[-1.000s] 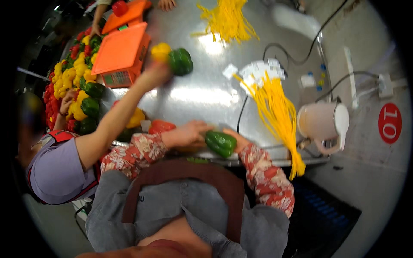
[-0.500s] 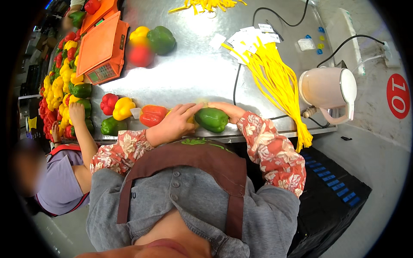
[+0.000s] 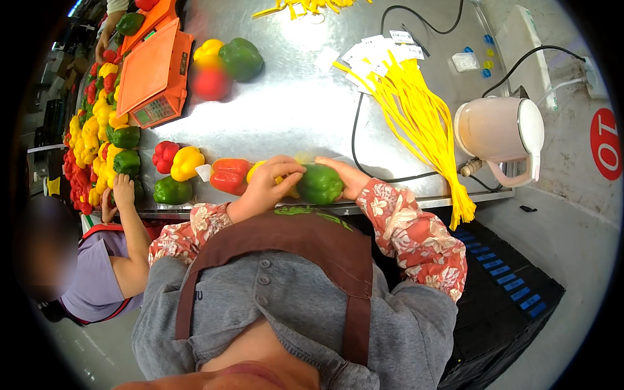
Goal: The person stacks red, yellow, and green bell peppers vertically on a metal table and secures them with yellow rubber bands. They repeat this process to create multiple pepper stacks and place them into a black crate.
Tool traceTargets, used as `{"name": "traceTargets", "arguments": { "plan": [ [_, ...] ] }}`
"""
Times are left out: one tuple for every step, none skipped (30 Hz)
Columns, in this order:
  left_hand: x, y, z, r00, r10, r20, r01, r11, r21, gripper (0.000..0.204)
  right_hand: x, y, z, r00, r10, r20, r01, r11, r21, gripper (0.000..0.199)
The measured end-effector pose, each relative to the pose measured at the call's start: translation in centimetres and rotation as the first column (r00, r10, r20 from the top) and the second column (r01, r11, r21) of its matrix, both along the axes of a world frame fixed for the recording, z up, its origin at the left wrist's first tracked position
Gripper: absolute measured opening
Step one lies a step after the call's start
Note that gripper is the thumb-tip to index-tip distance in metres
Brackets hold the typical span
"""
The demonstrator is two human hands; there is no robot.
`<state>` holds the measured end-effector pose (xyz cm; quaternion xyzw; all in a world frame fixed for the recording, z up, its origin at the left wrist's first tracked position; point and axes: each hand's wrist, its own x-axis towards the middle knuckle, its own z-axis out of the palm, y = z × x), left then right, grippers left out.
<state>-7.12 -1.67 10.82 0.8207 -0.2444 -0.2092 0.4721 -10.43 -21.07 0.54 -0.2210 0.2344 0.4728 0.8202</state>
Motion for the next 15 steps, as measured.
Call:
{"name": "traceTargets", "arguments": {
  "plan": [
    [-0.1, -0.5, 0.4, 0.989, 0.043, -0.138, -0.046, 0.999, -0.018, 0.016, 0.0, 0.5, 0.7, 1.0, 0.027, 0.016, -0.027, 1.0, -0.012, 0.038],
    [-0.2, -0.8, 0.2, 0.997, 0.004, -0.08, -0.007, 0.999, -0.037, 0.018, 0.1, 0.9, 1.2, 0.998, 0.055, 0.032, -0.054, 0.998, -0.023, 0.037],
    [-0.2, -1.2, 0.0, 0.999, -0.04, -0.02, 0.039, 0.998, -0.056, 0.02, 0.2, 1.2, 0.8, 0.999, 0.05, 0.011, -0.051, 0.999, 0.019, 0.037],
    [-0.1, -1.4, -0.1, 0.996, -0.082, 0.04, 0.085, 0.994, -0.071, 0.021, 0.2, 1.3, 0.7, 1.0, 0.014, 0.002, -0.014, 1.0, 0.009, 0.037],
    [-0.2, -1.5, -0.1, 0.997, -0.077, 0.027, 0.078, 0.995, -0.065, 0.021, 0.0, 1.5, 0.8, 1.0, -0.021, -0.007, 0.021, 1.0, -0.001, 0.037],
    [-0.2, -1.5, -0.1, 0.998, -0.068, 0.013, 0.068, 0.996, -0.058, 0.021, -0.1, 1.6, 1.0, 0.998, -0.053, -0.015, 0.053, 0.999, -0.011, 0.036],
    [-0.3, -1.5, -0.1, 0.998, -0.057, 0.0, 0.057, 0.997, -0.051, 0.021, -0.4, 1.3, 1.2, 0.999, -0.001, 0.055, 0.004, 0.999, -0.05, 0.04],
    [-0.2, -1.6, -0.3, 1.0, -0.003, -0.011, 0.003, 0.999, -0.054, 0.022, -0.4, 1.2, 1.4, 0.99, -0.002, 0.138, 0.006, 1.0, -0.029, 0.042],
    [-0.3, -1.6, -0.4, 0.998, 0.05, -0.025, -0.052, 0.997, -0.053, 0.023, -0.5, 1.4, 1.7, 0.976, -0.006, 0.218, 0.007, 1.0, -0.003, 0.044],
    [-0.3, -1.6, -0.6, 0.994, 0.105, -0.038, -0.107, 0.993, -0.051, 0.024, -0.4, 1.5, 2.3, 0.955, -0.012, 0.295, 0.005, 1.0, 0.023, 0.046],
    [-0.3, -1.8, -0.6, 0.995, 0.097, 0.018, -0.095, 0.994, -0.058, 0.025, 0.0, 1.4, 3.0, 0.917, -0.054, 0.395, 0.06, 0.998, -0.004, 0.048],
    [0.0, -2.3, -0.4, 0.993, 0.091, 0.079, -0.085, 0.994, -0.068, 0.025, 0.4, 1.1, 2.9, 0.904, 0.019, 0.427, 0.001, 0.999, -0.047, 0.047],
    [0.0, -2.7, -0.2, 0.986, 0.087, 0.139, -0.076, 0.994, -0.077, 0.026, 0.8, 0.8, 2.6, 0.885, 0.094, 0.456, -0.057, 0.994, -0.093, 0.047],
    [0.0, -3.0, 0.0, 0.987, 0.069, 0.148, -0.061, 0.996, -0.058, 0.026, 1.0, 0.7, 2.3, 0.86, 0.17, 0.481, -0.116, 0.983, -0.141, 0.046],
    [0.0, -3.2, 0.2, 0.986, 0.055, 0.157, -0.049, 0.998, -0.039, 0.026, 1.0, 1.1, 2.0, 0.857, 0.146, 0.494, -0.074, 0.984, -0.162, 0.038]
  ]
}}
